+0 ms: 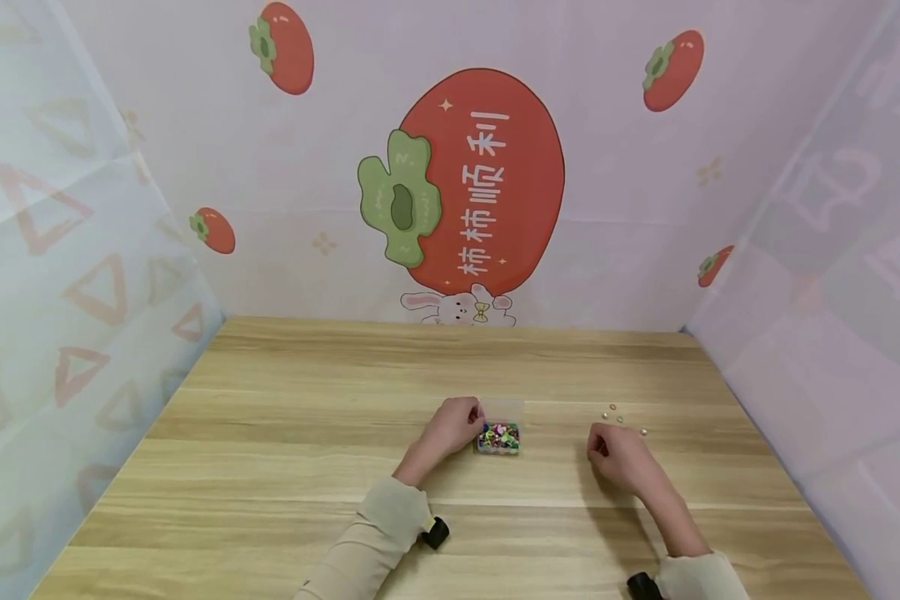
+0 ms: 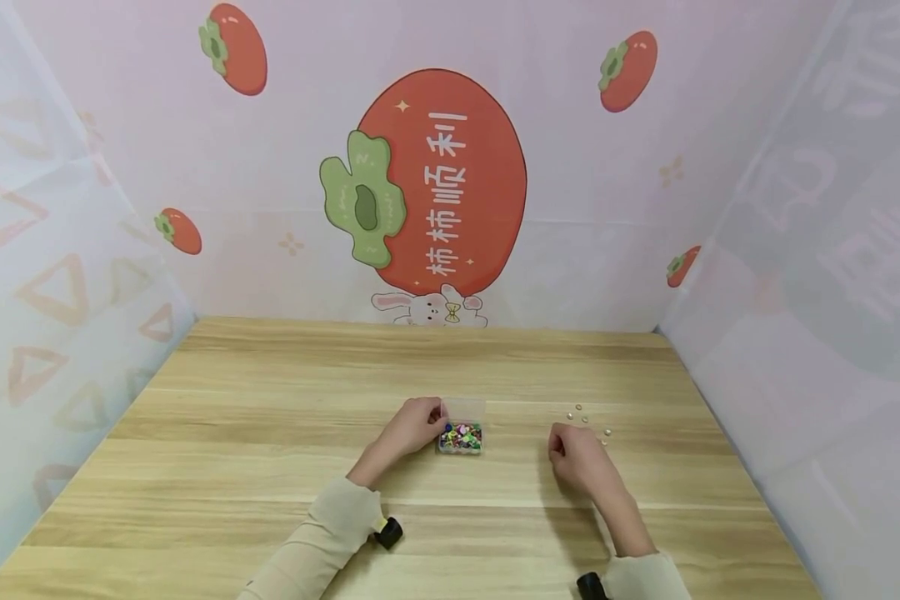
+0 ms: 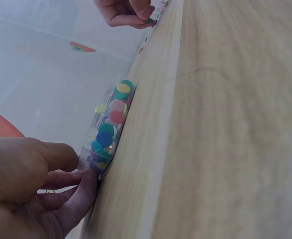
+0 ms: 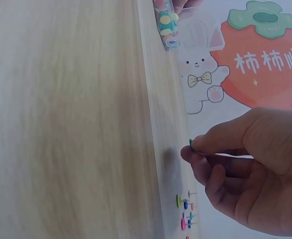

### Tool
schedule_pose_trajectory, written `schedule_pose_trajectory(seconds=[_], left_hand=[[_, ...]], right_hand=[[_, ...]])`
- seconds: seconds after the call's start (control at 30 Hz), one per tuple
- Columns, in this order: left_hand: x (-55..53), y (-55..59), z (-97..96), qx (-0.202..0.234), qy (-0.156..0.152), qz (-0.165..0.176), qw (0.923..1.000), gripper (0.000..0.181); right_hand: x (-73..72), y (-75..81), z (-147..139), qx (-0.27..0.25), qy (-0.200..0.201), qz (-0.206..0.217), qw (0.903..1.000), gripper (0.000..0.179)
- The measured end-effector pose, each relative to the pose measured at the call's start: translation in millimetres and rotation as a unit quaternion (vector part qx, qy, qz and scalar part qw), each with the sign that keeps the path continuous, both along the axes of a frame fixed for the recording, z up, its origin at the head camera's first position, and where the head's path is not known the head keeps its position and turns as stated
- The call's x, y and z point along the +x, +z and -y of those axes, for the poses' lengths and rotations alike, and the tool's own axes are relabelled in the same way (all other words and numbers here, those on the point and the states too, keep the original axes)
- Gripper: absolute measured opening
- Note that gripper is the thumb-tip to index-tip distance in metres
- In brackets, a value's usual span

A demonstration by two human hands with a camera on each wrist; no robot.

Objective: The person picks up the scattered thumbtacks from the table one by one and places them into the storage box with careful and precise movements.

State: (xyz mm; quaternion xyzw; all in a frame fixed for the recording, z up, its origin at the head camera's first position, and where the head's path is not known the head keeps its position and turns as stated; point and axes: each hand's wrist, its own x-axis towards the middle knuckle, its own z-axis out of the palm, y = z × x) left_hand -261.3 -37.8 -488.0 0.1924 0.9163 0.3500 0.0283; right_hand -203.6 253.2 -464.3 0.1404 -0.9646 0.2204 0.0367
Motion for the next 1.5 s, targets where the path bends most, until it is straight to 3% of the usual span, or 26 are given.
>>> schedule_pose_trajectory(seconds=[0.6, 1.0, 1.5], left_hand=[[-1.7, 0.5, 1.8, -0.006, -0.003, -0.008, 0.9999, 0.011], [-2.9, -1.2, 1.0, -0.010, -0.002, 0.000, 1.0000, 0.013], [-2.9, -1.0, 1.4, -0.010, -0.003, -0.001, 0.9999, 0.012]], right_hand=[[-8.3, -1.8, 29.9, -0.006, 0.000, 0.000, 1.0000, 0.012], [-13.6, -2.5, 50.6, -0.041, 0.006, 0.034, 0.9986, 0.005], [-21.3, -5.6, 77.6, -0.056, 0.025, 0.005, 0.9981, 0.011]])
